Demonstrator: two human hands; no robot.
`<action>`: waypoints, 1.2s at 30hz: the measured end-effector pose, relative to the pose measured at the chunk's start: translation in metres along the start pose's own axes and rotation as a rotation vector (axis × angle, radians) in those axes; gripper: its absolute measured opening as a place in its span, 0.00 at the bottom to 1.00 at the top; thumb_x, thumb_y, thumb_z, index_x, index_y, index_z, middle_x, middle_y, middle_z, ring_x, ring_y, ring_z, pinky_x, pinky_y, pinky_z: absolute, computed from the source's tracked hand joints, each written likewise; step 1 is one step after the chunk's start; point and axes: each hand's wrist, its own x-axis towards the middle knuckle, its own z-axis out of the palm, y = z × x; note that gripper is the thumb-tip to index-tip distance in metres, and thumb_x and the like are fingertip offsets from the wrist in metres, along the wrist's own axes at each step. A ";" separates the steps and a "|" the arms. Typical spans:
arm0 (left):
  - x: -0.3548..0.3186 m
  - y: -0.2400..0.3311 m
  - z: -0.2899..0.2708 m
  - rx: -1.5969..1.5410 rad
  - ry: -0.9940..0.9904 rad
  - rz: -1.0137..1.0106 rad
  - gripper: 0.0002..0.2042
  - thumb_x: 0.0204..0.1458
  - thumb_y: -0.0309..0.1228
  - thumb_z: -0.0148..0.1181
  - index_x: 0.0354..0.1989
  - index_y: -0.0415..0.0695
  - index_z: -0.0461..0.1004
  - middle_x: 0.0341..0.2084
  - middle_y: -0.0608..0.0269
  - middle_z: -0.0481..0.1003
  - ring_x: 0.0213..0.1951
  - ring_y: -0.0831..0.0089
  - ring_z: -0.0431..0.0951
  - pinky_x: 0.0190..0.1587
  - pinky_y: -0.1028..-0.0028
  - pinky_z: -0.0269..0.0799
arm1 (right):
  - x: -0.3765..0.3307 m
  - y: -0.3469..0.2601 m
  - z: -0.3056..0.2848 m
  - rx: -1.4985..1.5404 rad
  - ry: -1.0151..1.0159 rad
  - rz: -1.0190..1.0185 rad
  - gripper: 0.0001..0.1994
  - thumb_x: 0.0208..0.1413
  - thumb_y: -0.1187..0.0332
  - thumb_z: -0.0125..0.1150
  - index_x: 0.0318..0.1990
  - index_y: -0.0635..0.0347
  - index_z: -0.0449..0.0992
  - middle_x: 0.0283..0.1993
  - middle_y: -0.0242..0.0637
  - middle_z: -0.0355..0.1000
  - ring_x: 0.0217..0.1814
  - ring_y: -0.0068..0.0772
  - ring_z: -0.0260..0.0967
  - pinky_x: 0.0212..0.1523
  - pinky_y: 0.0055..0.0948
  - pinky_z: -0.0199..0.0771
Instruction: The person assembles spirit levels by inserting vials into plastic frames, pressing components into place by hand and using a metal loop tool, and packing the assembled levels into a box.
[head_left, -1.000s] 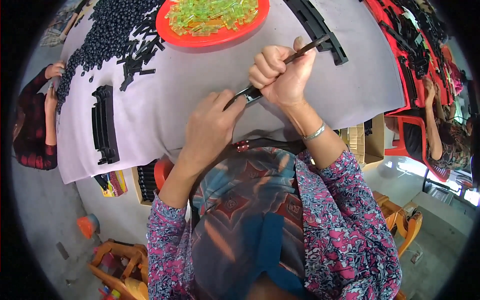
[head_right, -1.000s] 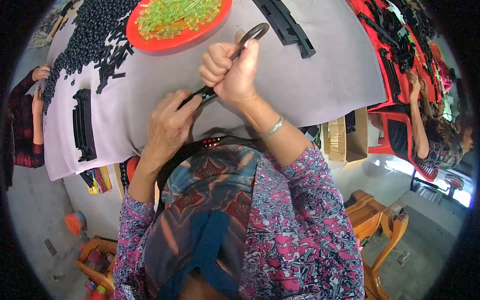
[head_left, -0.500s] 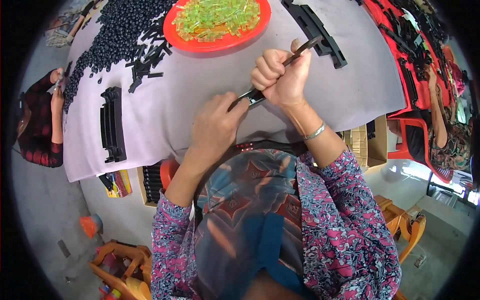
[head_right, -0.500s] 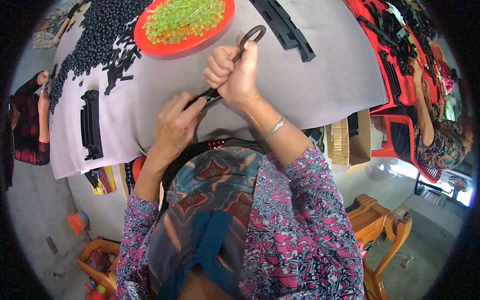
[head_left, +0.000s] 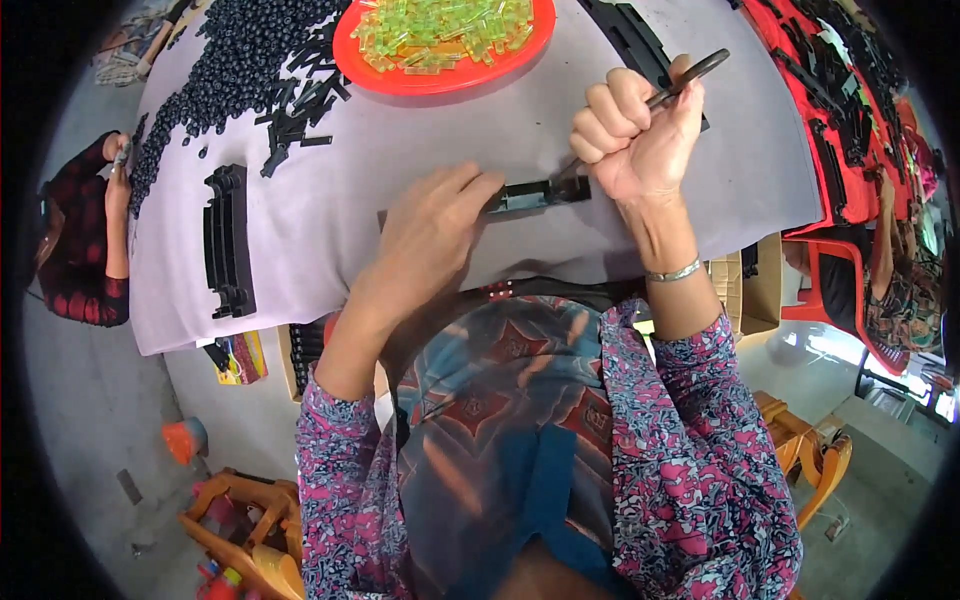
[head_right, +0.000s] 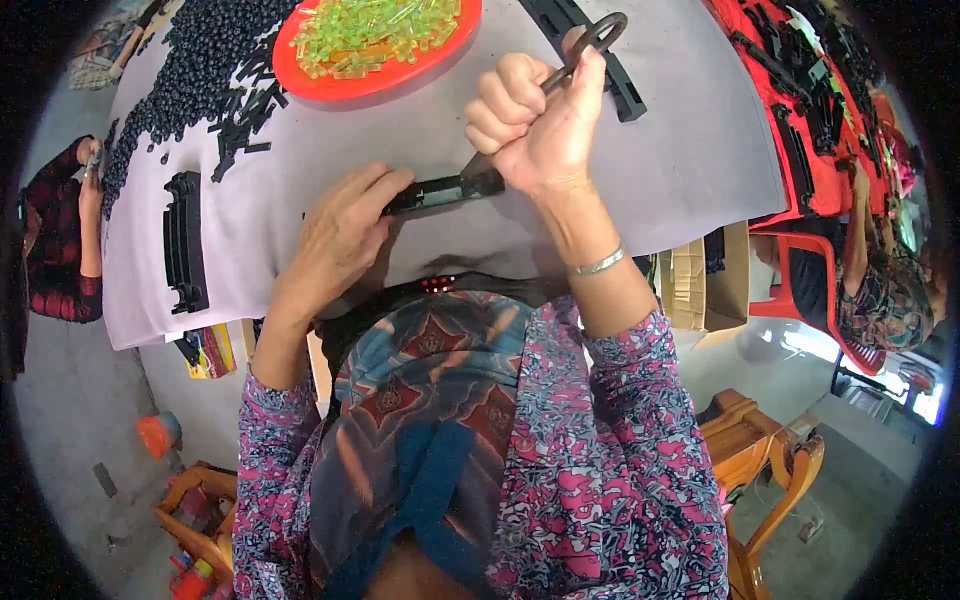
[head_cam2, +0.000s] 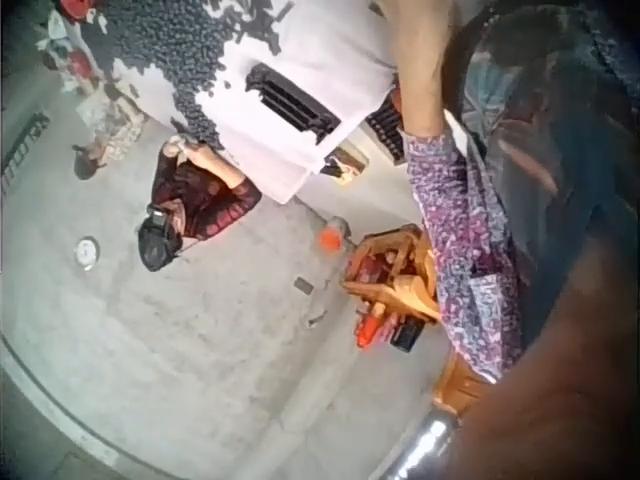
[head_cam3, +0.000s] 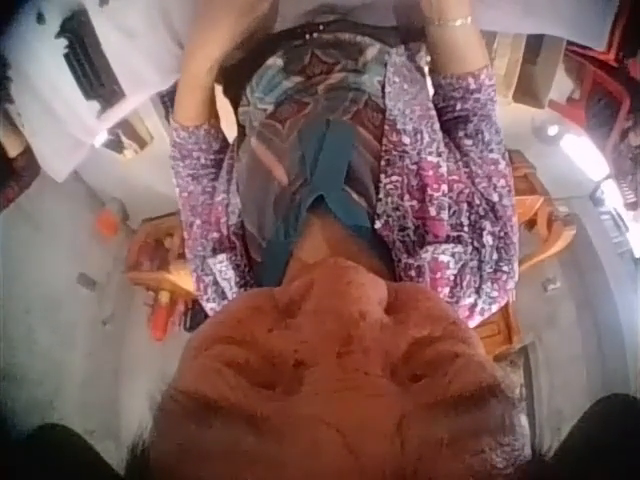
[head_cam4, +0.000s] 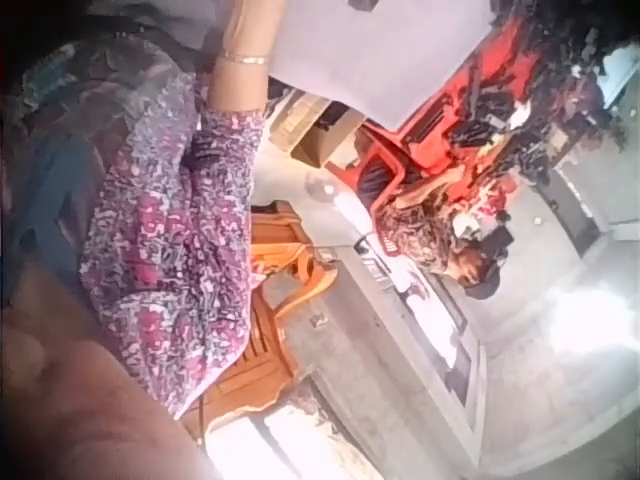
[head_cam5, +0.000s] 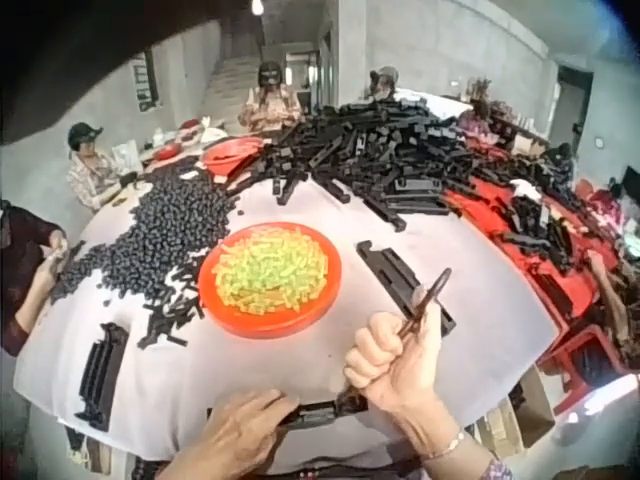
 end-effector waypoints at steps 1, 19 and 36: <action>0.002 -0.001 -0.002 0.010 -0.016 0.040 0.16 0.44 0.18 0.57 0.44 0.40 0.72 0.36 0.55 0.72 0.41 0.54 0.73 0.42 0.57 0.68 | 0.000 -0.002 0.000 0.018 -0.012 0.007 0.32 0.56 0.30 0.36 0.16 0.47 0.46 0.15 0.21 0.39 0.16 0.20 0.33 0.19 0.26 0.31; -0.023 0.004 -0.014 -0.205 0.194 -0.371 0.26 0.50 0.27 0.63 0.59 0.35 0.67 0.42 0.51 0.71 0.45 0.56 0.76 0.45 0.66 0.73 | 0.000 0.010 -0.009 0.030 0.011 0.055 0.34 0.56 0.27 0.37 0.16 0.47 0.47 0.16 0.21 0.39 0.17 0.20 0.32 0.19 0.26 0.31; -0.030 0.025 -0.007 -0.209 0.100 -0.408 0.25 0.41 0.30 0.70 0.51 0.41 0.72 0.39 0.51 0.71 0.39 0.51 0.76 0.40 0.60 0.73 | 0.007 0.047 0.018 0.047 -0.023 0.018 0.34 0.56 0.28 0.38 0.17 0.48 0.49 0.16 0.22 0.40 0.18 0.22 0.34 0.20 0.27 0.34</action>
